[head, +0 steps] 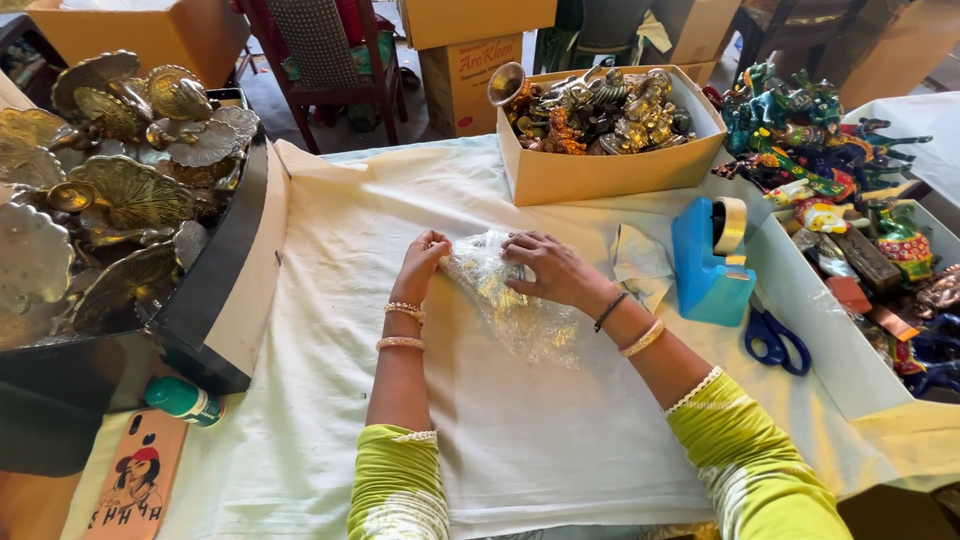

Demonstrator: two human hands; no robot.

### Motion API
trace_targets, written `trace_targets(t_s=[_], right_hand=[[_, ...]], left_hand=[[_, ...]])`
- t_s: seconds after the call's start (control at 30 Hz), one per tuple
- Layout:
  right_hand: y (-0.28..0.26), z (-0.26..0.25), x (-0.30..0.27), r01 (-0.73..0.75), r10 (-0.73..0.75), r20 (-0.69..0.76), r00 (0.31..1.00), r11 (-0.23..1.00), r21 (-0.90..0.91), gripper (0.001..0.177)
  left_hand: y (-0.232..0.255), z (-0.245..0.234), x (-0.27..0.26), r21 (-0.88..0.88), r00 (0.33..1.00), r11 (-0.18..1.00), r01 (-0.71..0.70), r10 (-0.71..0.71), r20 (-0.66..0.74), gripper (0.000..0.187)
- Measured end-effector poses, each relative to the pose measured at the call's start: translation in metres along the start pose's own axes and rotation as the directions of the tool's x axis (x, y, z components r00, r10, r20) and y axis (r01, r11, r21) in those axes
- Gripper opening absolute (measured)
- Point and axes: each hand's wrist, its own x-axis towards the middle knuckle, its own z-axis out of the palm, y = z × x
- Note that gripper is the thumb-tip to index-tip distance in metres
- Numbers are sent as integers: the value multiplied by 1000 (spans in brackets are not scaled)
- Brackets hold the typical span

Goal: The person wraps a small decorative figurine in bubble wrap on a table. They use a tape dispenser to apply tape to secure the bubble wrap around the item. The wrapped item is then placed into a cardboard box containing similar figurines.

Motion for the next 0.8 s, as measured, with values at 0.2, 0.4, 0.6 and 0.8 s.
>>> trace_targets(t_s=[0.2, 0.4, 0.6, 0.8], right_hand=[[0, 8, -3, -14, 28, -149, 988, 995, 96, 13], [10, 38, -4, -180, 220, -273, 937, 970, 166, 8], [-11, 13, -19, -200, 295, -251, 922, 917, 344, 24], [10, -53, -91, -340, 341, -383, 858, 938, 74, 28]], left_hand=[[26, 1, -20, -180, 997, 983, 37, -24, 72, 24], [2, -8, -3, -135, 995, 990, -32, 45, 94, 26], [25, -4, -18, -143, 994, 990, 9, 7, 109, 21], [45, 3, -25, -84, 997, 995, 53, -48, 67, 20]])
